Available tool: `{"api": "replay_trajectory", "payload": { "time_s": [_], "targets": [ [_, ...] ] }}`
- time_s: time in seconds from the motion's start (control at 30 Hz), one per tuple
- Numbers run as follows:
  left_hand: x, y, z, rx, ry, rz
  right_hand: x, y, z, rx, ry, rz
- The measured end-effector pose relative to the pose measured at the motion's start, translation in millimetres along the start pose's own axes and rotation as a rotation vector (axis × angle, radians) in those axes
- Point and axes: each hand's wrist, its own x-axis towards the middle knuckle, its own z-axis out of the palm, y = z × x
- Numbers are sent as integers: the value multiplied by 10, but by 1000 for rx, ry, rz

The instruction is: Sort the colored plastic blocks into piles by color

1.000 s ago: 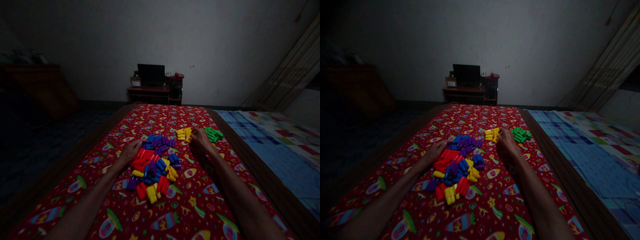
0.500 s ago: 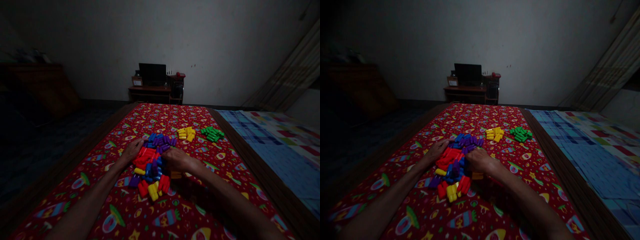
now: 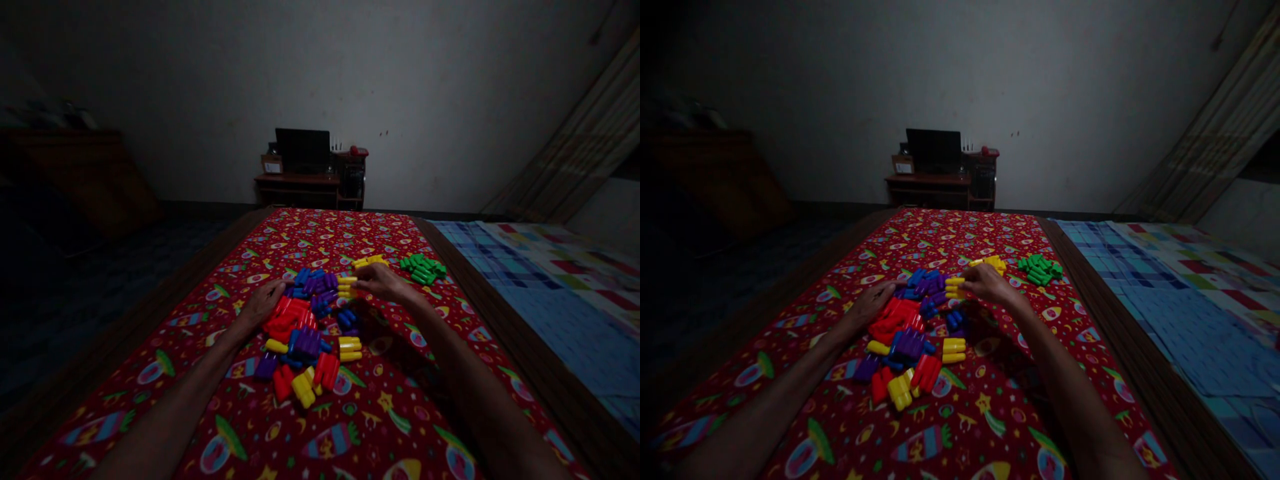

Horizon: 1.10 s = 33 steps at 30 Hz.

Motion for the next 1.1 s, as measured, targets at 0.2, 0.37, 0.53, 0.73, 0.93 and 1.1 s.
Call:
{"api": "replay_trajectory", "payload": {
  "time_s": [0.2, 0.37, 0.53, 0.73, 0.93, 1.1],
  "targets": [
    [18, -30, 5, -5, -4, -2, -1, 661, -231, -109, 425, 354],
    [20, -43, 5, -4, 2, 5, -70, 849, -130, -229, 320, 482],
    [11, -42, 4, -7, 9, 16, -99, 871, -73, -319, 302, 493],
    [20, -49, 13, -1, 16, 19, -99, 624, -190, -433, 331, 445],
    [13, -54, 23, -9, 22, 25, -174, -254, -175, -225, -159, -52],
    [16, -44, 23, -22, 13, 22, -531, -766, 257, -488, -400, -225]
  ]
}}
